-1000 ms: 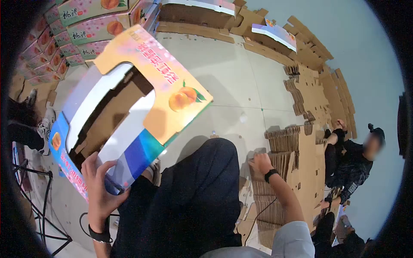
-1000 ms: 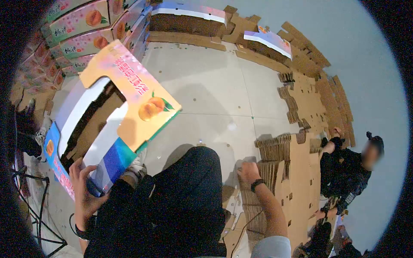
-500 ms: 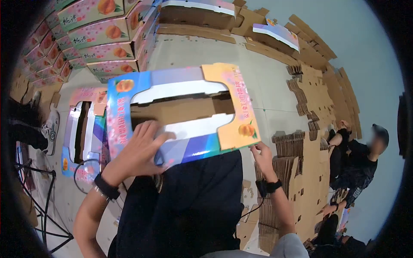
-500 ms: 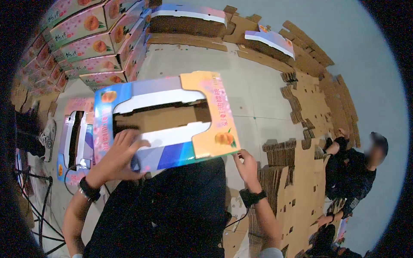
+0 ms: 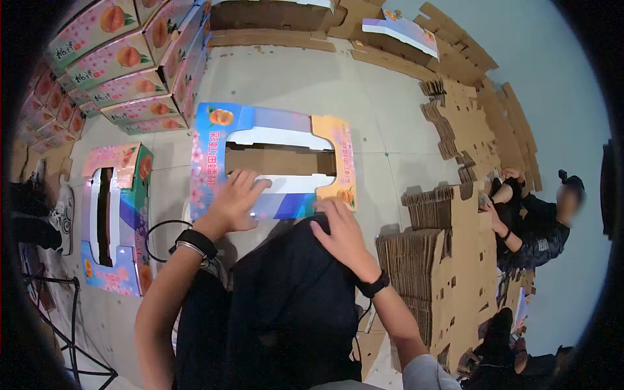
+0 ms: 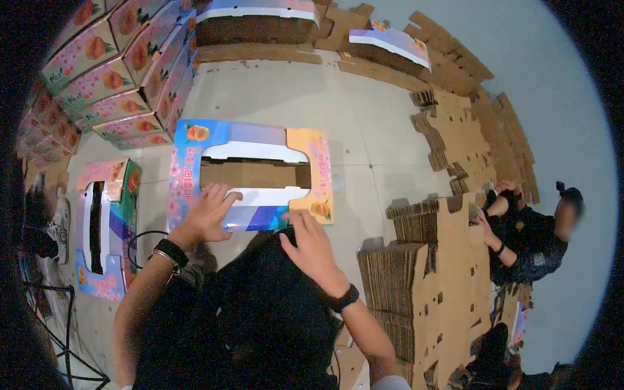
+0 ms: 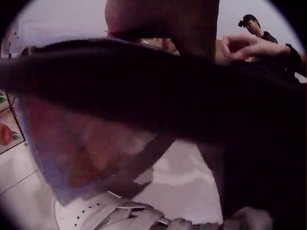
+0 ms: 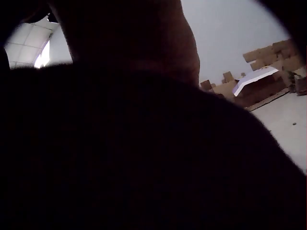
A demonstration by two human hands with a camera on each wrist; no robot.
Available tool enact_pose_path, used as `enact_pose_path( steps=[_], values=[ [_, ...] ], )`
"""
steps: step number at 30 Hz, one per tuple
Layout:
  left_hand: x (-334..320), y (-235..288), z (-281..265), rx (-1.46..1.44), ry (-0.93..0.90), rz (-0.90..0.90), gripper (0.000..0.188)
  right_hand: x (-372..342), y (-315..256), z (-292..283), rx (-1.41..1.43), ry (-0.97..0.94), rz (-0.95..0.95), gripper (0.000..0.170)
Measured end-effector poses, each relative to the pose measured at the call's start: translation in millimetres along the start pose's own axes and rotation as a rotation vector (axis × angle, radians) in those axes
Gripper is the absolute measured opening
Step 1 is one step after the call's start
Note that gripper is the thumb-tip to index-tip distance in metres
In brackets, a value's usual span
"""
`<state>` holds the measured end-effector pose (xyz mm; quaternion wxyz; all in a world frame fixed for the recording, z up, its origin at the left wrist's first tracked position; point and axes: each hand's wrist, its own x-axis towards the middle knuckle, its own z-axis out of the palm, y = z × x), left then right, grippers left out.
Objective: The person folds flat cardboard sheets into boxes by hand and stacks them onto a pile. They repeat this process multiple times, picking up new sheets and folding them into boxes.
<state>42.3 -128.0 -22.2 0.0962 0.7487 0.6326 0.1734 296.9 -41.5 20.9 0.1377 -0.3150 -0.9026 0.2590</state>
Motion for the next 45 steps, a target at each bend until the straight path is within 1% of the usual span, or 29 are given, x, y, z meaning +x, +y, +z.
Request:
enact_pose_path(
  steps=[1,3,4,6,7,9,10,11,12,13,14,16,17,19,21,23,24,25,27,28,30,31,33,36,37,39,43,45],
  values=[
    [-0.6,1.6,1.9,-0.011,-0.008,0.000,0.071,3.3,0.2,3.0,0.001,-0.009,0.011,0.039],
    [2.0,2.4,1.8,-0.050,0.104,0.006,0.072,15.4,-4.6,17.1,-0.124,-0.013,-0.180,0.043],
    [0.6,1.6,5.1,-0.050,0.098,0.007,0.072,23.8,-7.6,24.5,-0.120,-0.013,-0.176,0.043],
    [-6.3,-6.8,15.7,-0.067,0.039,-0.045,0.083,47.2,-13.6,40.7,-0.150,-0.123,-0.272,0.057],
    [-14.9,-10.7,25.9,-0.063,0.038,-0.049,0.083,57.6,-10.0,50.7,-0.146,-0.123,-0.277,0.057],
    [-30.8,-14.9,45.6,0.014,0.050,-0.099,0.096,74.1,6.9,71.3,-0.078,-0.257,-0.312,0.065],
    [-31.3,-12.4,40.3,0.017,0.048,-0.100,0.096,78.3,6.8,74.5,-0.038,-0.319,-0.257,0.067],
    [-34.9,-9.7,32.7,0.020,0.040,-0.167,0.100,78.6,5.0,79.0,-0.029,-0.321,-0.260,0.067],
    [-39.9,-6.8,27.0,0.022,0.030,-0.240,0.104,77.7,2.2,84.6,-0.025,-0.275,-0.252,0.064],
    [-44.2,-5.5,25.2,0.026,0.026,-0.253,0.104,77.9,-2.0,89.5,-0.023,-0.231,-0.246,0.060],
    [-47.9,-5.8,23.0,0.068,0.035,-0.282,0.104,77.7,-7.6,97.9,-0.012,-0.235,-0.254,0.060],
    [-57.1,-9.3,23.6,0.113,0.033,-0.309,0.105,70.4,-21.5,116.8,0.030,-0.146,-0.304,0.061],
    [-61.9,-13.4,28.0,0.125,0.023,-0.329,0.105,67.2,-26.9,123.9,0.036,-0.146,-0.305,0.061],
    [-66.3,-16.4,28.7,0.138,0.014,-0.350,0.106,63.4,-37.6,132.2,0.057,-0.071,-0.280,0.062],
    [-61.8,-15.0,25.7,0.117,-0.033,-0.400,0.106,64.9,-39.5,128.5,0.107,-0.088,-0.254,0.062],
    [-62.1,-16.4,24.9,0.119,-0.032,-0.383,0.109,62.8,-42.3,123.4,0.214,-0.131,-0.192,0.060],
    [-63.8,-16.3,25.6,0.119,-0.029,-0.362,0.112,63.5,-39.6,128.7,0.200,-0.116,-0.247,0.061],
    [-65.8,-14.6,25.0,0.122,-0.035,-0.365,0.112,62.3,-42.9,129.4,0.207,-0.117,-0.246,0.061],
    [-66.5,-11.2,24.1,0.146,-0.010,-0.328,0.107,62.5,-49.2,128.0,0.171,-0.216,-0.171,0.061],
    [-65.8,-10.1,23.0,0.146,-0.006,-0.327,0.107,62.1,-50.4,131.3,0.169,-0.215,-0.173,0.061],
    [-64.9,-8.0,20.5,0.174,-0.049,-0.339,0.107,60.5,-51.9,139.5,0.191,-0.149,-0.170,0.062],
    [-66.2,-7.7,20.2,0.175,-0.046,-0.342,0.107,60.5,-54.4,139.1,0.190,-0.151,-0.173,0.062],
    [-68.8,-7.9,20.5,0.165,0.007,-0.313,0.106,59.3,-57.8,136.3,0.171,-0.214,-0.069,0.062],
    [-69.8,-8.7,23.4,0.177,0.041,-0.295,0.104,57.8,-62.3,129.4,0.168,-0.213,-0.027,0.064],
    [-69.7,-8.6,23.3,0.173,0.043,-0.291,0.104,56.2,-61.8,130.3,0.163,-0.211,-0.024,0.064],
    [-69.8,-7.7,21.6,0.169,0.043,-0.268,0.102,51.8,-60.5,133.5,0.183,-0.141,-0.011,0.066],
    [-72.1,-11.7,23.3,0.125,0.044,-0.258,0.100,55.1,-58.8,127.0,0.187,-0.163,-0.012,0.066],
    [-74.4,-15.3,26.7,0.240,-0.009,-0.251,0.100,56.0,-61.5,117.6,0.673,-0.424,0.228,0.064]
  ],
)
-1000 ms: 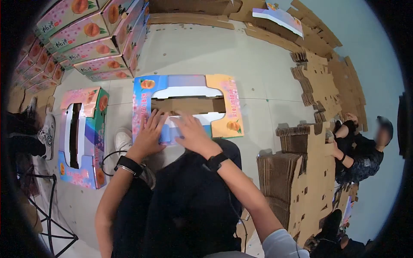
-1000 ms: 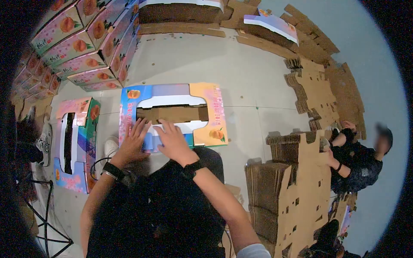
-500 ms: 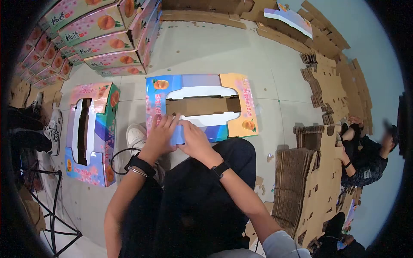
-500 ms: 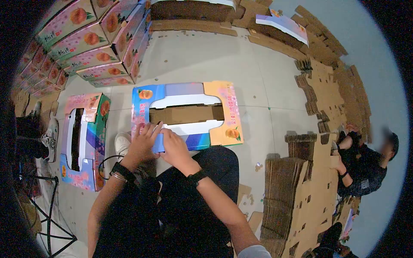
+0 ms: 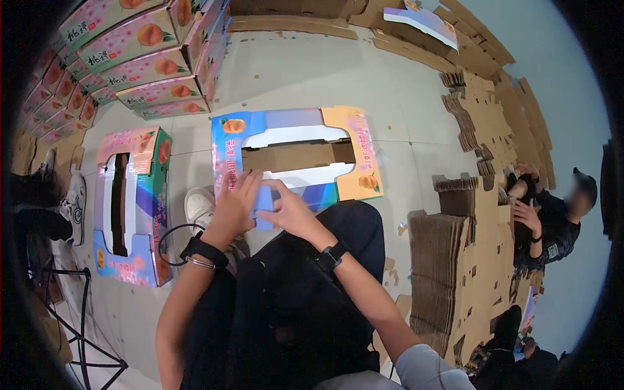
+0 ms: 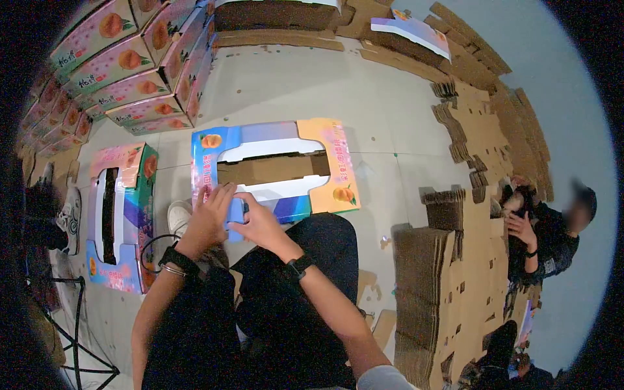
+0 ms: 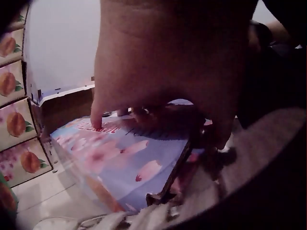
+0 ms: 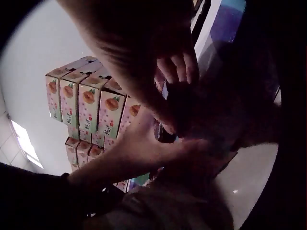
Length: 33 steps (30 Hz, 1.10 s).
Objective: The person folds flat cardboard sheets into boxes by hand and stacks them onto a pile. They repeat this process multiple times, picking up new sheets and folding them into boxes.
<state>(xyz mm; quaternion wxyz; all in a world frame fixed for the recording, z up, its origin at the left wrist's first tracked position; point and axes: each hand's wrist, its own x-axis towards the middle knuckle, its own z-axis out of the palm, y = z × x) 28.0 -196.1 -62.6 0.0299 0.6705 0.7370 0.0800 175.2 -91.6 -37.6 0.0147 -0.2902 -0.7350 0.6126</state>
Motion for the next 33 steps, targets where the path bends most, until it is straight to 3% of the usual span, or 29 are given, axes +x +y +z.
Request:
enact_pose_path(
  steps=[4,6,8,10,11,13,16,21,26,27,30,33],
  values=[
    [-0.5,2.2,-8.5,-0.068,-0.020,0.002,0.097,-10.9,-2.7,-10.7,-0.125,0.019,-0.037,0.063],
    [-2.1,2.9,-9.7,-0.085,-0.018,0.014,0.100,-20.3,-10.1,-41.5,-0.361,-0.023,-0.077,0.059],
    [-2.7,5.3,-10.9,-0.066,-0.013,-0.001,0.100,-18.3,6.6,-82.3,-0.619,0.073,-0.253,0.050],
    [-1.9,6.1,-7.5,-0.049,-0.006,-0.012,0.101,-22.3,0.5,-117.3,-0.991,0.184,-0.288,0.045],
    [0.0,2.7,-0.3,0.001,0.027,-0.020,0.100,-21.5,7.2,-133.2,-0.994,0.189,-0.286,0.045],
    [3.0,-0.1,5.4,0.049,0.067,-0.021,0.100,-19.0,20.9,-155.9,-1.096,0.052,-0.478,0.050],
    [6.3,-1.8,7.6,0.105,0.072,-0.028,0.097,-21.4,27.4,-162.6,-1.308,0.062,-0.489,0.053],
    [9.1,-2.4,11.1,0.102,-0.022,-0.047,0.098,-11.8,37.4,-159.5,-1.380,0.058,-0.486,0.049],
    [17.1,4.9,4.3,0.074,-0.123,-0.116,0.098,-3.5,27.5,-156.2,-1.677,-0.109,-0.647,0.015],
    [17.5,6.9,3.0,0.075,-0.141,-0.136,0.098,-1.1,32.2,-157.1,-1.698,-0.005,-0.723,0.010],
    [17.2,5.9,6.8,0.131,-0.117,-0.140,0.098,2.3,28.9,-160.8,-1.726,-0.085,-0.701,0.010],
    [17.9,5.0,3.3,0.139,-0.105,-0.137,0.097,-0.9,34.3,-162.7,-1.670,-0.051,-0.613,0.011]
  ],
)
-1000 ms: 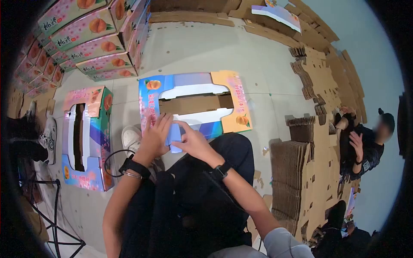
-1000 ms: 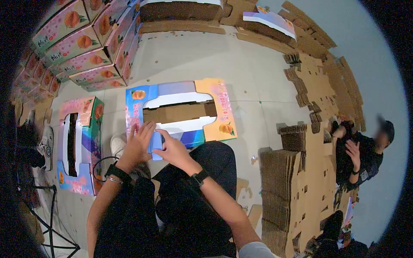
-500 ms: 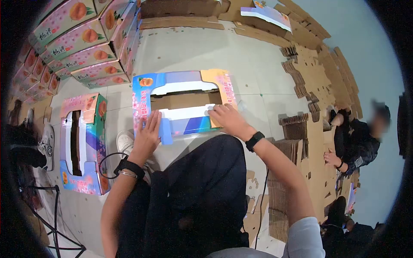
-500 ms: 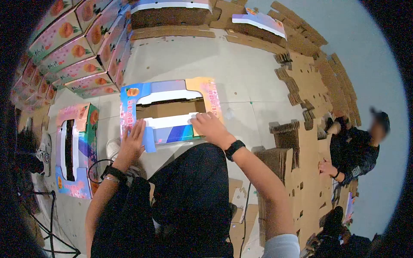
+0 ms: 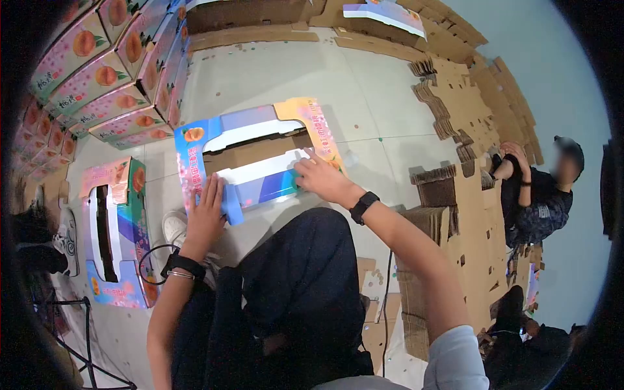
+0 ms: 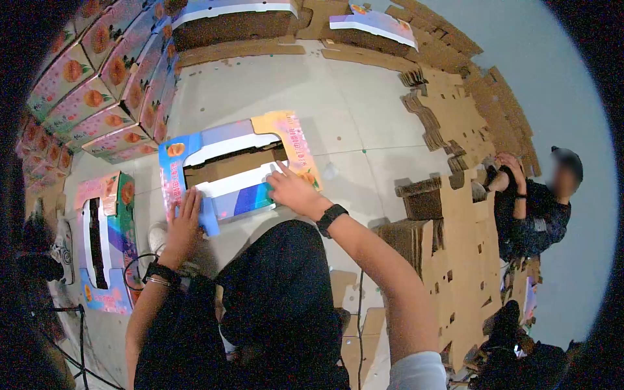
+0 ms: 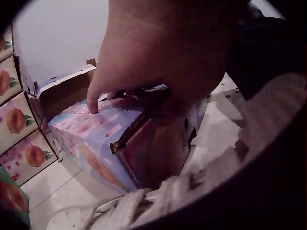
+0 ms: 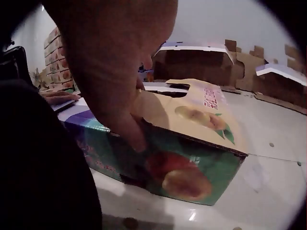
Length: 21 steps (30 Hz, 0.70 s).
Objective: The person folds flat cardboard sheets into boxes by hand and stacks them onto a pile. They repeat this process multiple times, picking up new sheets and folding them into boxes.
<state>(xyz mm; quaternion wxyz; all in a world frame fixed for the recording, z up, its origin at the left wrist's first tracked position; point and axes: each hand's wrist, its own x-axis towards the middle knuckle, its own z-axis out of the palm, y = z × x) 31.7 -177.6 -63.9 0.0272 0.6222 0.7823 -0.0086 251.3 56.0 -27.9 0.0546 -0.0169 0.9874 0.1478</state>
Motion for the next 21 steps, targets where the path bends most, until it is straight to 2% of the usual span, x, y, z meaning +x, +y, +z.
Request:
enact_pose_path(
  steps=[1,3,4,6,7,9,10,11,13,14,16,17,19,20,21],
  values=[
    [0.3,1.6,-1.2,-0.046,-0.036,-0.011,0.097,-4.7,0.7,-2.8,0.001,-0.009,-0.002,0.011],
    [-0.7,0.4,0.8,-0.037,-0.009,0.014,0.095,-10.5,2.6,-10.0,0.288,0.050,0.069,0.014],
    [-3.0,-2.5,1.9,-0.017,0.018,0.038,0.094,-13.8,2.4,-16.1,0.293,0.049,0.057,0.014],
    [-1.9,-4.7,5.7,-0.042,0.019,0.050,0.094,-23.3,2.1,-25.5,0.501,0.101,0.218,0.029],
    [-0.5,-3.8,7.2,-0.070,0.028,0.075,0.093,-26.3,1.2,-24.0,0.504,0.098,0.207,0.029],
    [0.9,-0.7,8.1,-0.046,0.023,0.072,0.096,-29.7,2.4,-19.0,0.716,0.025,0.376,0.036],
    [1.4,0.6,9.6,-0.044,0.014,0.091,0.097,-28.9,3.9,-15.6,0.683,-0.025,0.379,0.028],
    [1.2,1.1,11.4,-0.042,0.003,0.112,0.099,-24.3,6.8,-10.0,0.682,-0.029,0.371,0.028],
    [0.4,0.1,13.7,-0.018,0.031,0.118,0.101,-10.2,21.3,1.4,0.568,0.127,0.395,0.025],
    [-0.9,0.4,15.2,0.010,0.057,0.127,0.102,0.8,32.2,4.2,0.569,0.123,0.387,0.025],
    [-1.4,0.4,18.7,0.003,0.076,0.122,0.101,27.8,56.7,8.7,0.376,0.235,0.557,0.039],
    [-1.3,0.0,19.3,0.003,0.100,0.126,0.100,36.2,66.6,20.9,0.376,0.235,0.545,0.039],
    [-2.8,-0.5,16.9,0.018,0.115,0.125,0.098,59.0,77.9,40.5,0.186,0.228,0.523,0.048],
    [-2.8,-1.5,16.0,0.033,0.129,0.134,0.096,70.7,77.5,44.4,0.170,0.120,0.563,0.047],
    [-3.9,-2.2,17.6,0.030,0.128,0.109,0.096,79.6,78.1,48.1,0.170,0.122,0.537,0.047]
  ],
)
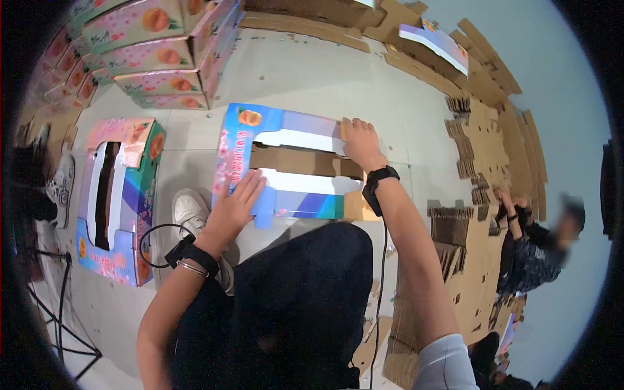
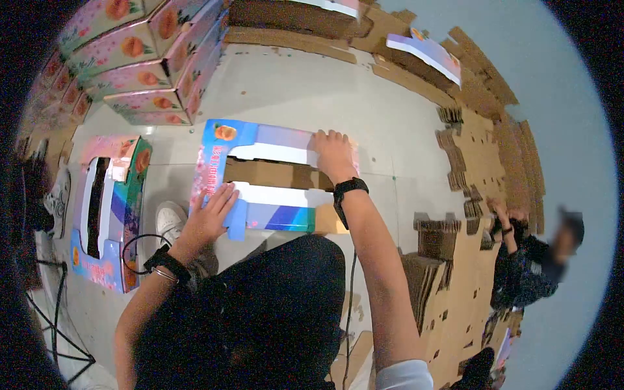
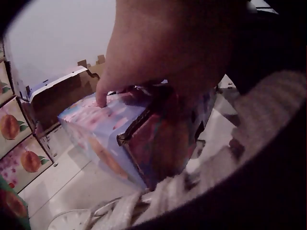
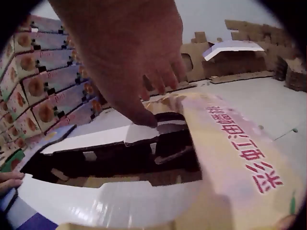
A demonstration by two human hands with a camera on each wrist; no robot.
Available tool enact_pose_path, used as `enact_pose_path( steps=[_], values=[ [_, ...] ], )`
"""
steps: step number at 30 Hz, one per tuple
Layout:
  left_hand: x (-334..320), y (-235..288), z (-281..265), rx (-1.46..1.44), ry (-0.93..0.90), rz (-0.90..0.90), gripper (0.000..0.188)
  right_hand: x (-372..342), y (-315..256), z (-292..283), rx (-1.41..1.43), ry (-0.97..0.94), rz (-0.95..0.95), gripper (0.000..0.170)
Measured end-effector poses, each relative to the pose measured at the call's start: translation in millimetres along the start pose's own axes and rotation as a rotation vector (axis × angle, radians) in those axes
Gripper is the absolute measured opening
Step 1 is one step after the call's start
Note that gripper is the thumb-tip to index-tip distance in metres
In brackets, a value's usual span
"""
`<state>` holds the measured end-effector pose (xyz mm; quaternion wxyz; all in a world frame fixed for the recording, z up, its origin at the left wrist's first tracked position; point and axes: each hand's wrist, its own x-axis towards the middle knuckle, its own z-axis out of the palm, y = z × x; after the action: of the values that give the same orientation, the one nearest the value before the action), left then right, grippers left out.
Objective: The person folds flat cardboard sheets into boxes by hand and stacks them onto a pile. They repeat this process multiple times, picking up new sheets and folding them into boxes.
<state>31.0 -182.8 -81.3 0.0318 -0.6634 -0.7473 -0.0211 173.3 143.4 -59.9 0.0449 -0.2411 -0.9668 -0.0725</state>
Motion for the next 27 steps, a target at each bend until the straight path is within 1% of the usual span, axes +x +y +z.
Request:
enact_pose_path(
  steps=[2,3,4,5,6,7,8,9,10,11,12,13,14,16,18,20,22,23,25,26,27],
  values=[
    [2.1,1.7,-0.2,0.089,0.076,0.016,0.094,14.1,-8.5,-7.1,-0.238,-0.220,0.006,0.041],
    [1.9,2.4,-2.2,0.034,0.069,0.004,0.086,19.5,-11.7,-8.4,-0.241,-0.222,-0.012,0.041],
    [3.2,2.9,0.3,0.029,0.066,-0.011,0.086,23.8,-13.0,-7.1,-0.306,-0.252,-0.023,0.039],
    [3.9,3.0,4.0,0.098,0.075,-0.001,0.080,27.3,-14.3,-6.2,-0.370,-0.279,-0.034,0.036],
    [4.5,3.4,5.8,0.167,0.083,0.010,0.074,29.3,-15.6,-5.7,-0.370,-0.279,-0.047,0.036],
    [6.0,4.4,5.0,0.169,0.081,-0.006,0.074,31.1,-15.6,-4.4,-0.419,-0.251,-0.065,0.033],
    [7.3,5.7,3.3,0.156,0.074,0.019,0.067,34.7,-14.6,-1.4,-0.467,-0.218,-0.090,0.030],
    [2.8,3.5,3.1,0.145,0.062,0.015,0.061,44.4,-11.6,6.1,-0.404,-0.240,-0.047,0.026],
    [1.6,3.2,2.7,0.147,0.056,-0.014,0.061,46.3,2.0,13.5,-0.344,-0.274,0.019,0.024],
    [0.5,3.0,2.5,0.141,0.088,0.001,0.058,49.3,5.8,8.6,-0.342,-0.272,-0.006,0.024],
    [-0.6,3.3,2.0,0.135,0.119,0.025,0.055,49.7,11.0,3.3,-0.350,-0.310,0.047,0.022],
    [-1.2,3.8,1.4,0.200,0.125,0.030,0.051,49.2,10.3,-3.7,-0.357,-0.348,0.108,0.021],
    [-2.1,3.9,-0.2,0.199,0.122,0.026,0.051,51.1,5.0,-12.5,-0.356,-0.349,0.103,0.021],
    [-0.7,3.7,-3.3,0.187,0.123,0.030,0.051,56.2,-3.9,-25.6,-0.230,-0.308,0.230,0.031],
    [-0.5,3.4,0.3,0.153,0.133,0.025,0.054,54.5,-18.0,-11.9,-0.034,0.040,-0.102,0.034],
    [-0.1,3.5,0.2,0.123,0.143,0.029,0.057,60.9,-37.4,23.6,0.254,0.047,-0.316,0.045],
    [-0.5,2.1,-5.6,0.046,0.145,0.026,0.069,62.5,-64.7,33.7,0.708,-0.006,-0.069,0.045],
    [0.3,1.2,-3.8,0.052,0.143,0.034,0.069,64.2,-68.0,32.7,0.713,0.001,-0.063,0.045],
    [-0.2,-0.7,-1.9,-0.027,0.160,0.033,0.078,69.5,-74.7,32.9,0.721,-0.116,0.154,0.041],
    [-1.2,-1.5,-2.8,-0.025,0.151,0.029,0.078,69.5,-76.9,34.5,0.729,-0.121,0.151,0.041],
    [-1.4,-1.8,-3.9,-0.043,0.137,0.033,0.077,68.3,-77.5,35.4,0.748,-0.069,0.175,0.038]
  ],
)
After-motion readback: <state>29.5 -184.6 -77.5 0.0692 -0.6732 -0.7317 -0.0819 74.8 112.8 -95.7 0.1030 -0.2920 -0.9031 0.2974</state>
